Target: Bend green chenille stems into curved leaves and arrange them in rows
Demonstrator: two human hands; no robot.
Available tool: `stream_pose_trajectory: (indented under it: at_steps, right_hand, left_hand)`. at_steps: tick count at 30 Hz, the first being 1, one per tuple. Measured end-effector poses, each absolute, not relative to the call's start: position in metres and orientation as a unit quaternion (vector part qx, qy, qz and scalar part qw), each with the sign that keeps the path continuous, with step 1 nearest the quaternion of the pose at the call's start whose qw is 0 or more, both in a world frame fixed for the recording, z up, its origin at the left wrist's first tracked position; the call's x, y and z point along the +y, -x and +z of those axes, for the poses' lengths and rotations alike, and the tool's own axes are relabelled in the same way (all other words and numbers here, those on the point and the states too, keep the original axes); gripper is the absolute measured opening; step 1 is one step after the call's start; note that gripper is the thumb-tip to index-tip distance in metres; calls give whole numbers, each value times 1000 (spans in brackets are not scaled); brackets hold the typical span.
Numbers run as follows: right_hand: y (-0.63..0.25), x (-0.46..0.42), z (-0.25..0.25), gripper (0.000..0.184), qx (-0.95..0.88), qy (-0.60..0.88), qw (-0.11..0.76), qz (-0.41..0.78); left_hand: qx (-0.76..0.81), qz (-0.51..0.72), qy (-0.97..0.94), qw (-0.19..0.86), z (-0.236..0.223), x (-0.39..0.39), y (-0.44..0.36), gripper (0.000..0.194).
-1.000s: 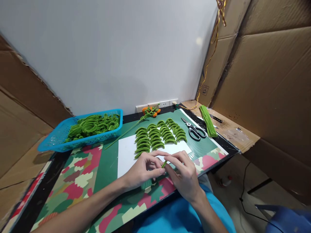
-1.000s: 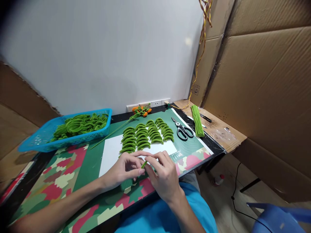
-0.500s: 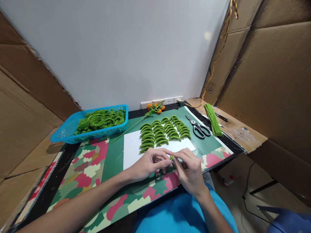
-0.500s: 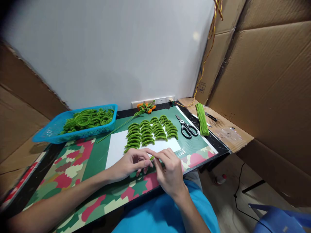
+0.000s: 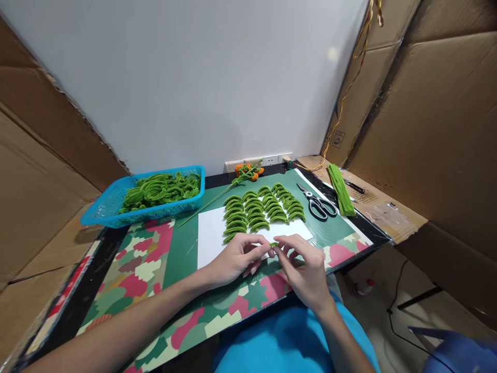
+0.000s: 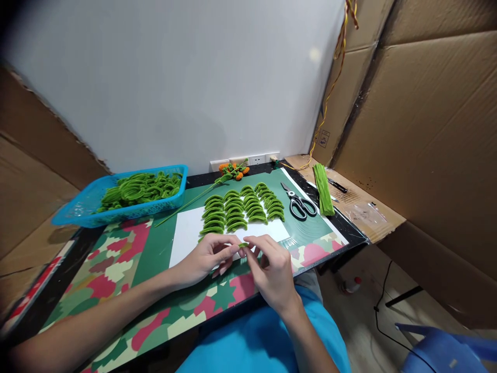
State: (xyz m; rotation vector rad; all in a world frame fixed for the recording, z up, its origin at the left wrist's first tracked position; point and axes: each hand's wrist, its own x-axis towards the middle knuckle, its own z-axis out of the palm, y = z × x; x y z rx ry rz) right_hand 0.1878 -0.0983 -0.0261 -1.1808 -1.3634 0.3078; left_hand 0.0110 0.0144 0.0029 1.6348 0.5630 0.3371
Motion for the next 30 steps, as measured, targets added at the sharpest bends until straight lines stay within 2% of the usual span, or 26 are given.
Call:
stream_pose_trajectory:
  at_steps: [11,21,30]
  right_hand:
    - [-190,-95,-28,29,-635,501,574,130]
    - [-190,-94,-32,18,-704,480,523,34]
    - [-189,-97,-26,16,-701,481,522,71]
  left_hand:
    - [225,182,-679,675,2,14,-16,46]
    - [243,164,-669,683,5,12,-15,47]
    - [244,190,-649,695,6,8,-14,39]
